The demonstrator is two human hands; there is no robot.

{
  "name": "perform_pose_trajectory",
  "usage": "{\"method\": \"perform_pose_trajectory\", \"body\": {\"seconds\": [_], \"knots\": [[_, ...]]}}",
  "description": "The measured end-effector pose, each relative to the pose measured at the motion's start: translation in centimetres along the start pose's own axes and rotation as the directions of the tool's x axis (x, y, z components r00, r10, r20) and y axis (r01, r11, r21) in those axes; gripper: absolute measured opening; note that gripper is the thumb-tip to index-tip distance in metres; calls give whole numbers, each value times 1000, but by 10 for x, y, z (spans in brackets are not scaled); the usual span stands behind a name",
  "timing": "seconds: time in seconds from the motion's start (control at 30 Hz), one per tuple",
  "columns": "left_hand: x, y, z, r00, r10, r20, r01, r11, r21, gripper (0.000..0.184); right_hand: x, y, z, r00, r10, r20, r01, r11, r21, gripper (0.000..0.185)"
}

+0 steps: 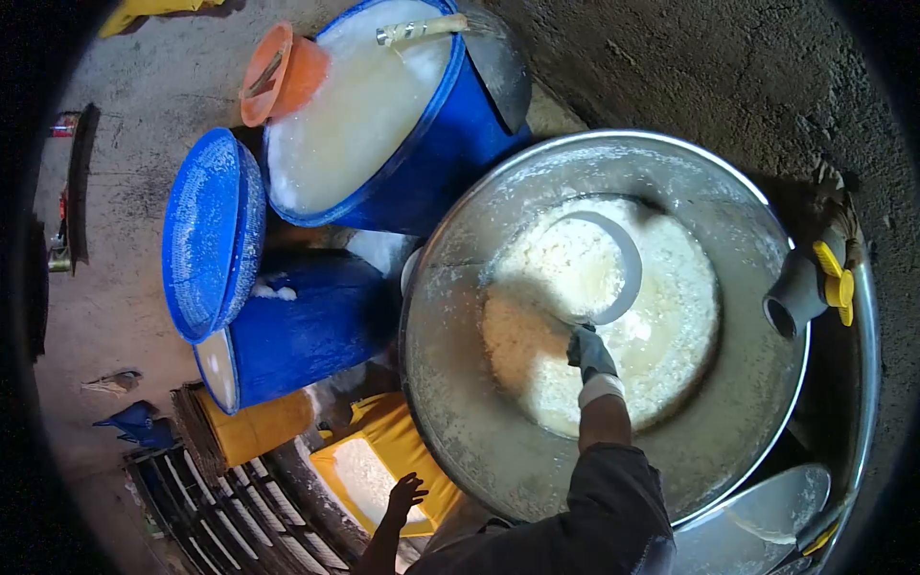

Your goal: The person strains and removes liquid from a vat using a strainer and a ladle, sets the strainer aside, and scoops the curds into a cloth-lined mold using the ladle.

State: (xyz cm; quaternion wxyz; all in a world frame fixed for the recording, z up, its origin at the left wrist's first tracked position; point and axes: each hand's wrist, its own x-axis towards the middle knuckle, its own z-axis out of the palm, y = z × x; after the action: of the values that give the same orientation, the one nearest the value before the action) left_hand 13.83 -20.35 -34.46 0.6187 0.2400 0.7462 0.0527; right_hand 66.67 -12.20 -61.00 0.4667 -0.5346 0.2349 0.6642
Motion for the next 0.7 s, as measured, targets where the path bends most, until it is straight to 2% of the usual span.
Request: {"method": "perform_pose_trajectory", "body": {"seconds": [0.07,0.13,0.17,0.2,0.27,0.33,0.37,0.4,0.47,0.53,0.57,0.6,0.67,0.7], "knots": [[-1,4,3,999,31,34,-30,999,-31,43,14,10,-11,997,26,75,-23,999,-45,32],[-3,6,6,999,31,43,-31,999,7,45,0,9,-14,970,76,231,-56,994,-90,32],[-1,1,3,997,51,57,-50,999,-10,45,-1,15,-17,976,130,172,-109,986,-128,30],[1,1,3,996,69,64,-67,997,-30,45,0,20,-22,964,207,166,-194,977,-89,28],[-1,-9,2,997,65,44,-61,994,-86,42,-34,23,-13,972,233,37,-226,964,-137,32],[8,-27,-6,996,77,39,-70,985,-155,42,-68,26,-10,940,334,66,-327,940,-96,28],[9,-36,-10,993,113,42,-103,978,-181,41,-127,19,17,962,273,-9,-270,944,-187,26],[10,-43,-13,988,147,45,-134,968,-212,40,-147,25,17,958,282,46,-264,937,-230,26],[17,-65,-21,983,179,29,-162,937,-308,39,-215,32,42,962,268,-50,-269,910,-316,28],[27,-96,-31,986,167,-15,-162,921,-353,38,-266,43,49,941,336,52,-304,900,-312,27],[34,-113,-39,983,184,14,-158,880,-448,38,-288,50,57,937,346,-45,-343,887,-309,24],[43,-132,-44,978,207,39,-154,827,-540,38,-303,61,56,951,292,-101,-309,886,-345,20],[50,-159,-47,984,175,-37,-167,818,-550,38,-358,77,78,975,178,-134,-222,817,-532,14],[58,-176,-55,987,157,-38,-152,828,-540,38,-387,84,91,974,198,-109,-224,777,-589,14]]}}
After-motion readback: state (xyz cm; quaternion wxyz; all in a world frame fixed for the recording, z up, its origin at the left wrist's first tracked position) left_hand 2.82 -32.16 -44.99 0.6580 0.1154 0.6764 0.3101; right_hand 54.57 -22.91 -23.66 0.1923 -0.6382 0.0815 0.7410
